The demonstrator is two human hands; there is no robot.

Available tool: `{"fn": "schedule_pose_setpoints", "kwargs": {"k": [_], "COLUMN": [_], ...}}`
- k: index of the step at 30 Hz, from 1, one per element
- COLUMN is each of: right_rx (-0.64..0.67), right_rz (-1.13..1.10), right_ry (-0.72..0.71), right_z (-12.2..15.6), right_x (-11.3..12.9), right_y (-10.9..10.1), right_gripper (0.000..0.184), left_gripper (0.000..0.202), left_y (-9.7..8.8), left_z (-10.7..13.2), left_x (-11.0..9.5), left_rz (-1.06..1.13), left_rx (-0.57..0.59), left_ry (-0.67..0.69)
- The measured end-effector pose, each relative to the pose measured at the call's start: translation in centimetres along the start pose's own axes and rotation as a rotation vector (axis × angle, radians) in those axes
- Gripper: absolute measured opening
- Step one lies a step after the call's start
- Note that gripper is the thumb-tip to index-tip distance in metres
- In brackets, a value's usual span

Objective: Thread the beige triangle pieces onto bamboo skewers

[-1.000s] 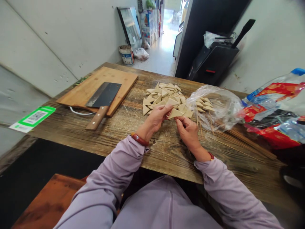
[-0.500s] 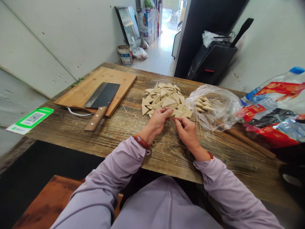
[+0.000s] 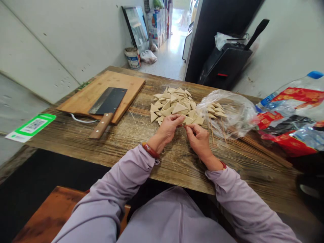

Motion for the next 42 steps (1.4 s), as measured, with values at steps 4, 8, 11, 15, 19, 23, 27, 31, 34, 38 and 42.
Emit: {"fn": "schedule_pose_setpoints", "kwargs": {"k": [4,8,11,15,19,23,27,31,34,38,42], "right_rx": [0.006,0.008,0.003,0.010,0.034,0.067,0.080,0.072,0.073,0.068,0.052], "right_rz": [-0.034,-0.036,-0.033,-0.042,-0.035,-0.052,-0.056,-0.030,-0.021,-0.037,-0.032], "right_ry": [0.007,0.024,0.032,0.037,0.010,-0.044,-0.065,-0.068,-0.075,-0.071,-0.056], "right_z": [-0.1,-0.2,-0.2,-0.1,0.1,0.4,0.5,0.5,0.5,0.5,0.3], "right_x": [-0.1,-0.3,-0.5,-0.7,-0.1,0.8,1.1,1.1,1.1,1.0,1.0], "right_y": [0.0,0.0,-0.1,0.0,0.2,0.6,0.7,0.7,0.6,0.6,0.3], "right_gripper": [0.024,0.024,0.025,0.025,0.024,0.022,0.021,0.022,0.022,0.022,0.023], "left_gripper": [0.028,0.029,0.032,0.028,0.025,0.024,0.025,0.026,0.027,0.026,0.026], "left_y": [0.2,0.4,0.6,-0.2,-1.9,-2.5,-2.4,-2.3,-2.3,-1.6,-0.9], "left_z": [0.0,0.2,0.2,-0.2,-0.7,-0.8,-0.8,-1.1,-1.2,-0.8,-0.6], "left_x": [0.5,0.8,1.1,-0.1,-2.0,-2.9,-3.1,-3.2,-3.2,-3.2,-3.2], "left_rz": [-0.015,-0.007,0.005,0.009,0.045,0.020,-0.004,-0.017,-0.026,-0.054,-0.096], "left_rx": [0.019,0.023,0.039,-0.008,-0.131,-0.179,-0.168,-0.145,-0.142,-0.106,-0.067], "left_ry": [-0.015,-0.031,-0.098,-0.087,-0.005,0.024,0.057,0.096,0.103,0.102,0.099]}}
Point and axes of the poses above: each hand's wrist, its own z-axis away from the middle knuckle, its own y-axis out of the palm, x = y × z, the point moved 10 cm from there along -z, towards the middle knuckle, and after that the axes turned 11 degrees about z, right-handed, at the moved point
